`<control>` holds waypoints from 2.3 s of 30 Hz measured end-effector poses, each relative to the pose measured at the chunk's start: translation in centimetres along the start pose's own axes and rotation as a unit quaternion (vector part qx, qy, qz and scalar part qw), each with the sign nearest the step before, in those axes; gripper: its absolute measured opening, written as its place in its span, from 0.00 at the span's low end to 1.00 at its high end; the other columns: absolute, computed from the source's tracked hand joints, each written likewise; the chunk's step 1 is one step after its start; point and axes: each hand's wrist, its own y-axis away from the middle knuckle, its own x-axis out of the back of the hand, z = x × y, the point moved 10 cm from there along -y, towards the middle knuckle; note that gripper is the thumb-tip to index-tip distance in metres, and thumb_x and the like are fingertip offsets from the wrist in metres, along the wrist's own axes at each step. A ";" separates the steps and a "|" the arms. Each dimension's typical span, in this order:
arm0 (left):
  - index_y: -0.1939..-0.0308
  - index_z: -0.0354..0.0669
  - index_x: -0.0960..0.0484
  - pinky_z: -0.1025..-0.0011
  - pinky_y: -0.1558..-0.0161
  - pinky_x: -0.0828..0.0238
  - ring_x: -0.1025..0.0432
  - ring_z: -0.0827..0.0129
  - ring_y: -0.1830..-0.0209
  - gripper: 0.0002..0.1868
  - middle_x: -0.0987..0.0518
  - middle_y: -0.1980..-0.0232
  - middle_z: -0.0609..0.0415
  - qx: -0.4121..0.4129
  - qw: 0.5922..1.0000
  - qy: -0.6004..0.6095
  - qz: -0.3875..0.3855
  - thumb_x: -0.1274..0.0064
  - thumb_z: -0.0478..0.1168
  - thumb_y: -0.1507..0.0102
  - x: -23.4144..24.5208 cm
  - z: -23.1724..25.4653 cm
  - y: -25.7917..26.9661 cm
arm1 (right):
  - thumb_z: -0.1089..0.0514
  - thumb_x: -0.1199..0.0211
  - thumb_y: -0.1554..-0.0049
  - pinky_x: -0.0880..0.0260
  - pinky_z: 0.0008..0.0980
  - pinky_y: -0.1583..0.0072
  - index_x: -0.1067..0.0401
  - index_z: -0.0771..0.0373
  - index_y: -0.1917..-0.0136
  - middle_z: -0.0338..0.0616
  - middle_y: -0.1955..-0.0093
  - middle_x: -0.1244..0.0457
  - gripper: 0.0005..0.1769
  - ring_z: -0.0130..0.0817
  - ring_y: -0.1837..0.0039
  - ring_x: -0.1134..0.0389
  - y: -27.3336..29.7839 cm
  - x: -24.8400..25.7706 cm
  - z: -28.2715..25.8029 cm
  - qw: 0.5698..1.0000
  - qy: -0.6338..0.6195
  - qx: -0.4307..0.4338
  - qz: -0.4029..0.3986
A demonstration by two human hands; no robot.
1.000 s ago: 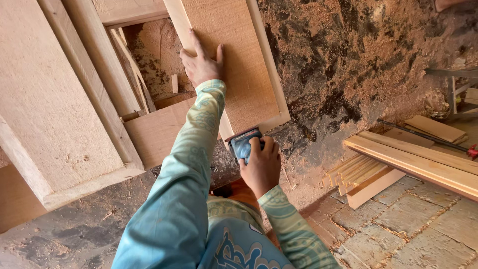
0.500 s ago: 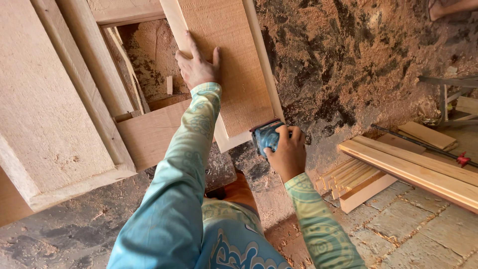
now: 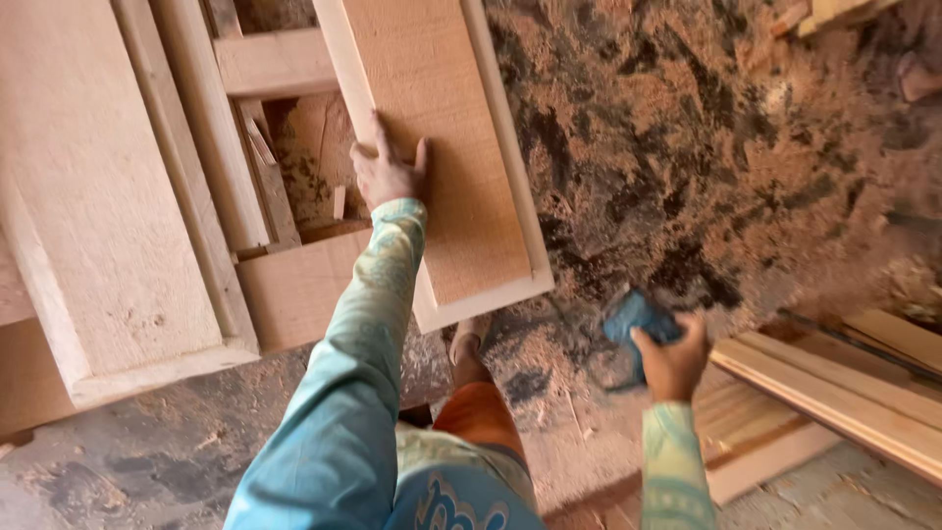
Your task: The person uses a handheld electric sander to smooth the surface of a wooden plank. They move the sander back and forth along the length of the wood, generating sawdust. The person repositions the plank to access different areas and continues sanding until the surface appears smooth.
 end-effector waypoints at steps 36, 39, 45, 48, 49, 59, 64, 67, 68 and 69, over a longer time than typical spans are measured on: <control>0.59 0.35 0.12 0.70 0.72 0.29 0.27 0.68 0.75 0.13 0.16 0.67 0.49 0.417 0.804 0.423 0.005 0.32 0.39 0.43 2.1 -13.6 29.4 | 0.55 0.23 0.61 0.27 0.47 0.50 0.29 0.67 0.41 0.57 0.47 0.31 0.36 0.49 0.50 0.28 -10.9 -6.0 8.0 0.978 -0.102 0.038 -0.176; 0.61 0.32 0.11 0.69 0.73 0.31 0.28 0.67 0.76 0.17 0.17 0.69 0.47 0.428 0.820 0.381 0.001 0.35 0.46 0.39 3.9 -15.3 31.7 | 0.55 0.22 0.60 0.27 0.47 0.51 0.28 0.68 0.41 0.59 0.47 0.31 0.35 0.50 0.50 0.28 -10.4 -5.8 9.2 0.981 -0.096 0.010 -0.167; 0.40 0.35 0.27 0.56 0.46 0.38 0.34 0.52 0.46 0.30 0.27 0.44 0.37 0.499 0.643 0.578 0.048 0.41 0.53 0.36 0.6 -15.5 34.6 | 0.48 0.21 0.61 0.27 0.49 0.44 0.26 0.66 0.42 0.59 0.45 0.30 0.37 0.52 0.47 0.28 -11.6 -5.4 9.7 0.990 -0.012 0.034 -0.134; 0.26 0.41 0.38 0.49 0.25 0.40 0.37 0.43 0.25 0.40 0.32 0.26 0.33 0.531 0.493 0.688 0.037 0.43 0.56 0.36 -3.9 -12.1 36.5 | 0.46 0.22 0.62 0.27 0.50 0.42 0.27 0.65 0.40 0.59 0.45 0.30 0.39 0.53 0.46 0.28 -12.2 -5.5 9.4 0.991 -0.002 0.037 -0.127; 0.25 0.39 0.43 0.45 0.24 0.46 0.42 0.42 0.22 0.42 0.37 0.25 0.34 0.541 0.455 0.708 0.013 0.46 0.59 0.34 -5.4 -10.6 36.8 | 0.46 0.22 0.61 0.27 0.51 0.43 0.27 0.64 0.40 0.59 0.44 0.31 0.39 0.53 0.46 0.28 -12.3 -6.0 9.6 0.990 0.020 0.012 -0.137; 0.27 0.34 0.37 0.49 0.30 0.35 0.35 0.44 0.32 0.50 0.31 0.29 0.34 0.499 0.467 0.717 0.138 0.44 0.67 0.41 -0.5 -10.4 34.9 | 0.55 0.21 0.58 0.25 0.50 0.47 0.29 0.65 0.37 0.58 0.43 0.32 0.37 0.51 0.48 0.28 -12.4 -7.2 6.8 0.987 -0.001 -0.010 -0.162; 0.30 0.38 0.37 0.50 0.32 0.40 0.35 0.46 0.32 0.46 0.26 0.35 0.41 0.413 0.500 0.759 0.055 0.35 0.53 0.46 2.4 -9.3 31.4 | 0.53 0.19 0.56 0.25 0.55 0.45 0.31 0.60 0.34 0.57 0.41 0.33 0.39 0.54 0.46 0.29 -13.7 -7.8 5.7 0.977 0.111 -0.054 -0.173; 0.32 0.33 0.35 0.50 0.36 0.38 0.34 0.46 0.37 0.42 0.25 0.40 0.39 0.422 0.516 0.745 0.004 0.35 0.50 0.44 2.4 -7.5 32.0 | 0.52 0.19 0.55 0.27 0.62 0.44 0.33 0.58 0.34 0.56 0.39 0.36 0.40 0.56 0.44 0.31 -14.3 -8.5 5.0 0.973 0.140 -0.050 -0.179; 0.33 0.31 0.34 0.50 0.37 0.37 0.34 0.46 0.39 0.41 0.25 0.41 0.37 0.436 0.519 0.735 -0.020 0.35 0.50 0.43 2.5 -6.9 32.4 | 0.51 0.19 0.55 0.27 0.64 0.44 0.34 0.57 0.33 0.56 0.38 0.37 0.40 0.57 0.44 0.32 -14.3 -8.9 4.5 0.973 0.146 -0.043 -0.171; 0.35 0.31 0.34 0.51 0.37 0.33 0.32 0.47 0.40 0.39 0.25 0.42 0.38 0.375 0.522 0.766 -0.008 0.35 0.46 0.43 3.8 -5.8 31.4 | 0.51 0.19 0.54 0.28 0.67 0.44 0.34 0.56 0.33 0.56 0.37 0.38 0.40 0.57 0.43 0.33 -14.5 -9.3 3.8 0.974 0.155 -0.037 -0.163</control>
